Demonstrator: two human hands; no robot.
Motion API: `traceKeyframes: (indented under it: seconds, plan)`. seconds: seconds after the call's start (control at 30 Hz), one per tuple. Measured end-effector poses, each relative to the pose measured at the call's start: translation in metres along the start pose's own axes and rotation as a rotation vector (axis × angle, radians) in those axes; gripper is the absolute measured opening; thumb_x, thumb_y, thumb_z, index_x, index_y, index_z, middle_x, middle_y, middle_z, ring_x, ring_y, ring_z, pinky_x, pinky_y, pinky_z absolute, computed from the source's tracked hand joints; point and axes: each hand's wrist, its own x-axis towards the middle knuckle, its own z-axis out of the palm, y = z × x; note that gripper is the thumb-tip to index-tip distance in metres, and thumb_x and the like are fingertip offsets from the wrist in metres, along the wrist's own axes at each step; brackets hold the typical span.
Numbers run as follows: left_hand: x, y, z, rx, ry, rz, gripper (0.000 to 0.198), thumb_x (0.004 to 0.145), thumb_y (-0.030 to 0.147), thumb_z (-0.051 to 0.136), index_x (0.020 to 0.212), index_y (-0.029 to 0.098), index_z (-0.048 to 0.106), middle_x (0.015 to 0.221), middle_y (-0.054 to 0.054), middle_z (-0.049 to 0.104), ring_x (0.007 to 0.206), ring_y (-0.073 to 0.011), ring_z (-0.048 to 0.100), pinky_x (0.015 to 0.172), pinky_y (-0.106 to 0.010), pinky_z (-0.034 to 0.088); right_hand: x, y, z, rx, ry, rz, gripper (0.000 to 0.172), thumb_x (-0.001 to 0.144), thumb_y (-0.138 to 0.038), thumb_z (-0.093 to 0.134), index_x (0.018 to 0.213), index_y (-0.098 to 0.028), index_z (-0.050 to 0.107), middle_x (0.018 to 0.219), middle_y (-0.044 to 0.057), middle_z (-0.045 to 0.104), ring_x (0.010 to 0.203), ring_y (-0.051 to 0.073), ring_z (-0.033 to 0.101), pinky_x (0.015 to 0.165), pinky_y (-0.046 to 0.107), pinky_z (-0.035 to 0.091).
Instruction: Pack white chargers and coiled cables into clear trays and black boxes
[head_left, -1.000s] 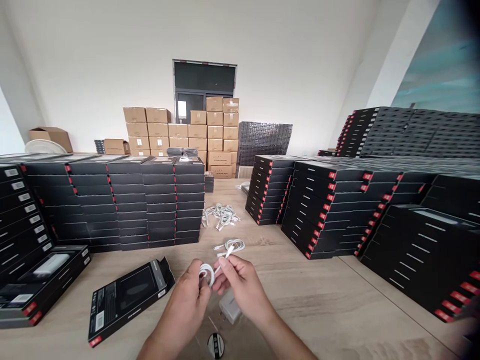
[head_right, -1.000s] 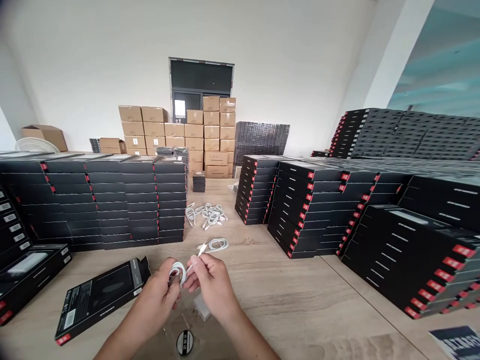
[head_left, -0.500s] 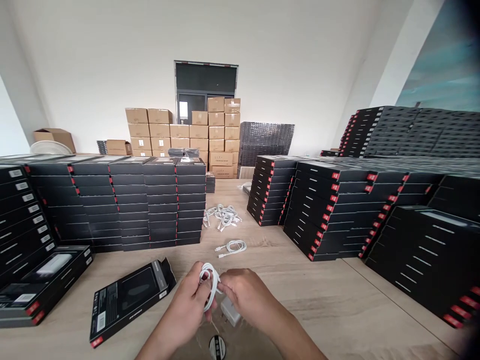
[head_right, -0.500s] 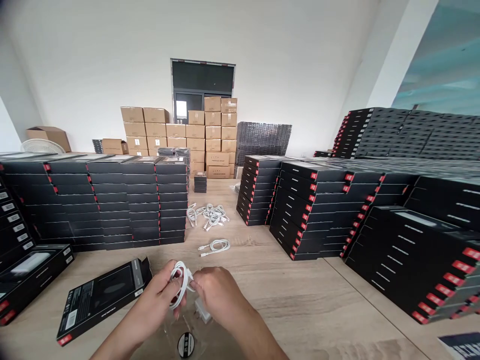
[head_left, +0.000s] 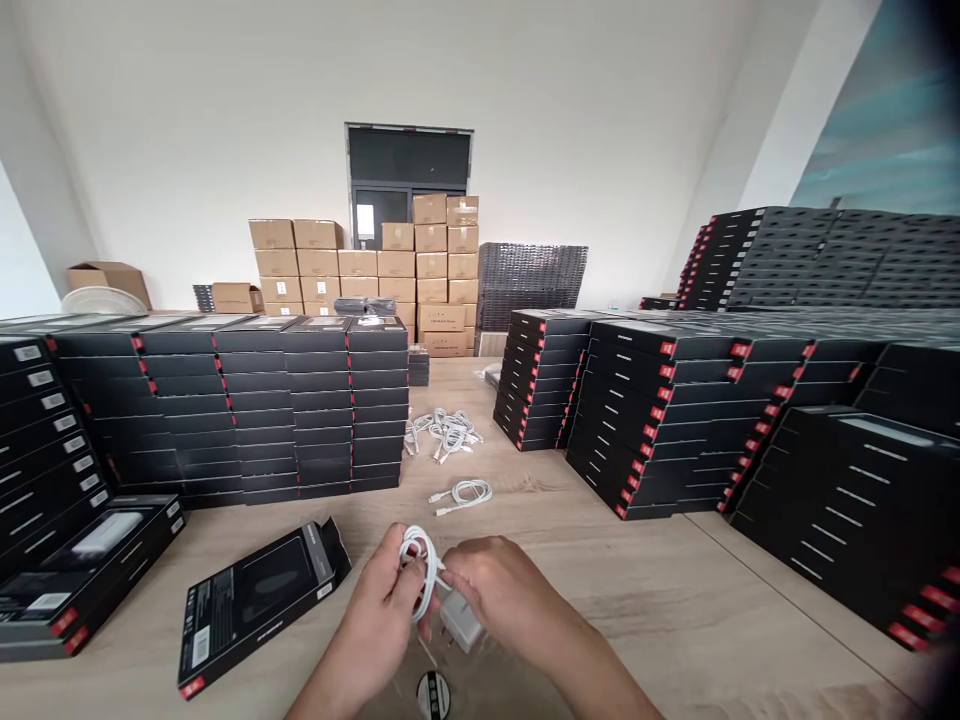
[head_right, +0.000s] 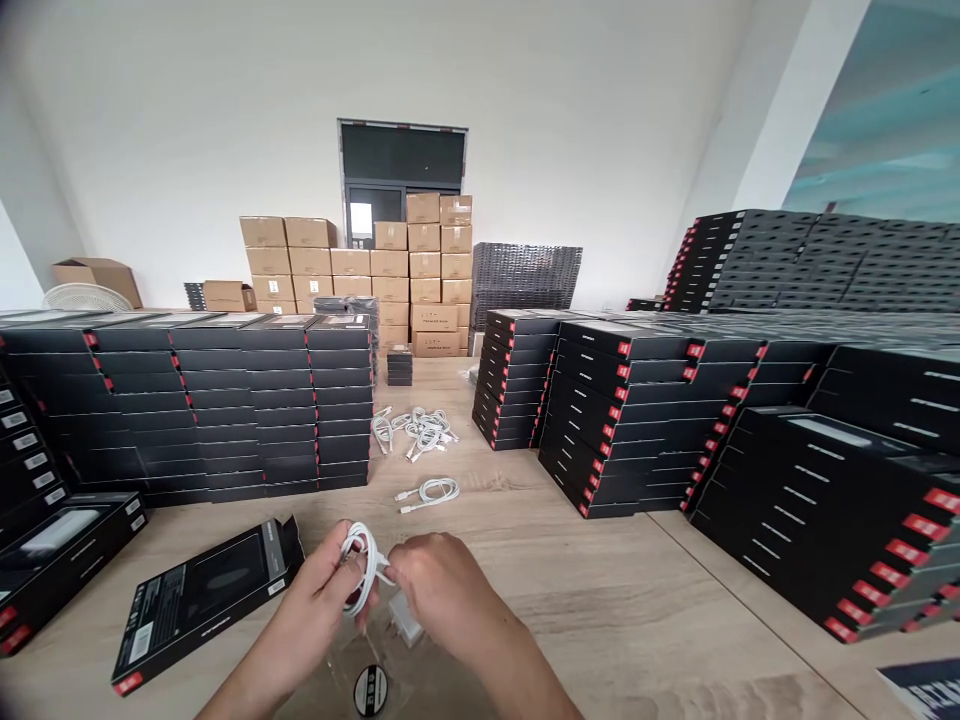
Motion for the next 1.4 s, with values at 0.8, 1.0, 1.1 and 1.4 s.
traceKeyframes:
  seconds: [0.8,1.0,1.1,1.4]
  plan:
    - [0.002,0.005,-0.014,0.059,-0.006,-0.120,0.015,0.083,0.036,0.047,0.077,0.022,0.047,0.058,0.005,0.053,0.053,-0.0141,0.051,0.049,-0.025,0.039,-0.003,-0.026,0.006,0.647,0.399,-0.067,0.013,0.086,-0.036,0.060,0.081,-0.027,0.068,0.125,0.006,0.061,0.123,0.029,0.049,0.100,0.048,0.044]
    - [-0.004,0.017,0.004,-0.142,-0.111,-0.056,0.021,0.082,0.036,0.051,0.092,0.018,0.056,0.070,0.001,0.059,0.060,-0.0143,0.055,0.056,-0.026,0.045,0.005,-0.022,0.036,1.109,0.128,0.291,0.052,0.079,-0.051,0.067,0.124,-0.029,0.056,0.093,0.003,0.066,0.048,0.010,0.053,0.040,0.022,0.043]
    - [-0.004,0.018,0.001,-0.201,-0.157,-0.055,0.029,0.080,0.031,0.051,0.107,0.019,0.057,0.091,-0.004,0.065,0.078,-0.0182,0.061,0.067,-0.029,0.048,0.011,-0.018,0.045,1.220,0.204,0.360,0.042,0.080,-0.055,0.064,0.104,-0.021,0.067,0.082,0.003,0.068,0.050,0.011,0.055,0.045,0.022,0.043]
    - [-0.008,0.002,-0.032,0.682,-0.034,0.020,0.030,0.062,0.016,0.057,0.090,0.023,0.063,0.092,-0.004,0.063,0.087,-0.0238,0.056,0.077,-0.032,0.039,0.021,0.013,0.024,1.615,0.524,0.435,0.028,0.067,-0.036,0.080,0.082,-0.019,0.063,0.062,-0.005,0.059,0.049,0.010,0.054,0.049,0.022,0.041]
